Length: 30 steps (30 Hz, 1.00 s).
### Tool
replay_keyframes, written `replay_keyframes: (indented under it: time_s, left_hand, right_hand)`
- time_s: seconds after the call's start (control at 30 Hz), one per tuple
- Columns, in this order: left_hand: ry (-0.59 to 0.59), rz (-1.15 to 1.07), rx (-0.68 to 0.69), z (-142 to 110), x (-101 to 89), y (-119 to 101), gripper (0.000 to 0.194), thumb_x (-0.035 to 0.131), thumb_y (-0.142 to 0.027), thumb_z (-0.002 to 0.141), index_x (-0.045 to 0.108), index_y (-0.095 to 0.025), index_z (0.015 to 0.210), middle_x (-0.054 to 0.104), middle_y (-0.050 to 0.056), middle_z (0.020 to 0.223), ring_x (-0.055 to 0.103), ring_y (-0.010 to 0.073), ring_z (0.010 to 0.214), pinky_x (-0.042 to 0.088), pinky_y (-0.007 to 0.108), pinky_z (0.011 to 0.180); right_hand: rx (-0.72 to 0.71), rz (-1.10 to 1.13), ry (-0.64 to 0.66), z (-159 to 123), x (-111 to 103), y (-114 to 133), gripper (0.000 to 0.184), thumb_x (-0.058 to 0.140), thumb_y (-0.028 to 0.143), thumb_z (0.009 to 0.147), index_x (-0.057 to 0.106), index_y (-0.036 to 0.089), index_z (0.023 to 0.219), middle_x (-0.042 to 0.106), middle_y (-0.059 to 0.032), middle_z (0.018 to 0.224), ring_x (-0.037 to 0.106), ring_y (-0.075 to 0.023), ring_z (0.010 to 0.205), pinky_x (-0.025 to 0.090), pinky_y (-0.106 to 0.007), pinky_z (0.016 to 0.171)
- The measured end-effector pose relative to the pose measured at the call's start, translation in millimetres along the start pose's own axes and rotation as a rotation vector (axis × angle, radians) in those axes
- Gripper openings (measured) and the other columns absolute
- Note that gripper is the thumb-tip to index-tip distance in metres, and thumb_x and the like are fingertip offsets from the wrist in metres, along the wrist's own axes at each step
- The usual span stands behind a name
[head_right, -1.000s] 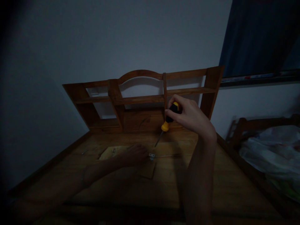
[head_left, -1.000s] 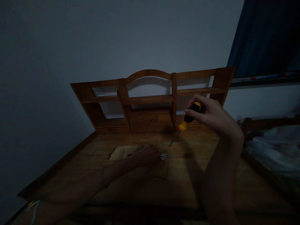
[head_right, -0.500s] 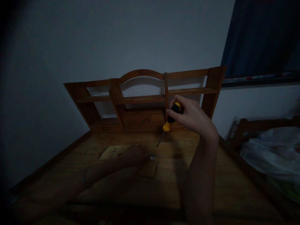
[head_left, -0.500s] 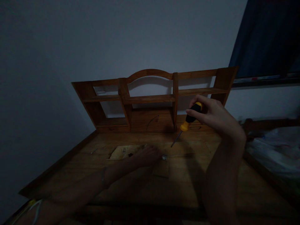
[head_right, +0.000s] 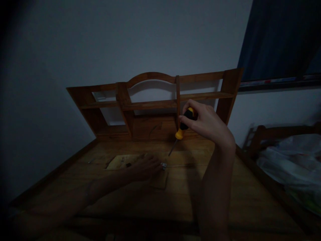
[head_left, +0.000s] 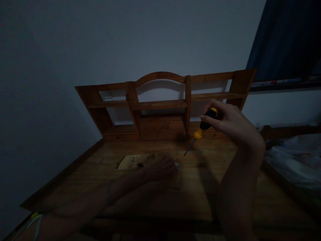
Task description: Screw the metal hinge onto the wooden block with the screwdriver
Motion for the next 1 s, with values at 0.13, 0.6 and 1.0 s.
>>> replay_keyframes:
  time_s: [0.13,0.6,1.0]
  left_hand:
    - [0.003,0.028,0.014,-1.1,-4.2,-1.7,0.019,0.042,-0.016,0.098,0.056,-0.017,0.11,0.062,0.008,0.102,0.054,0.0239,0.095,0.039,0.041,0.087]
    - [-0.007,-0.033,-0.039,5.8,15.1,8.9,0.013,0.048,-0.017,0.098,0.06,-0.016,0.1,0.065,0.008,0.096,0.057,0.0211,0.091,0.042,0.035,0.084]
    - [-0.015,-0.21,-0.347,-4.8,20.5,36.2,0.035,0.041,-0.034,0.102,0.068,-0.018,0.086,0.069,0.007,0.084,0.063,0.0227,0.081,0.044,0.035,0.073]
  right_hand:
    - [-0.006,0.008,0.005,0.0,0.3,1.9,0.014,0.064,0.037,0.083,0.06,0.024,0.087,0.062,0.0008,0.071,0.056,-0.0183,0.064,0.036,-0.031,0.059]
    - [-0.014,-0.006,-0.007,0.9,-1.3,-2.6,0.013,0.064,0.034,0.083,0.061,0.023,0.087,0.064,0.0007,0.074,0.057,-0.0165,0.064,0.038,-0.029,0.06]
    - [0.049,-0.05,-0.04,0.9,-3.2,-17.8,0.014,0.064,0.035,0.082,0.062,0.022,0.088,0.063,0.0016,0.07,0.055,-0.0152,0.06,0.037,-0.029,0.059]
Point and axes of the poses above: each hand's wrist, its own z-axis towards the middle knuckle, its own x-axis out of the palm, y = z × x, the point moved 8 cm from there along z, towards the middle knuckle
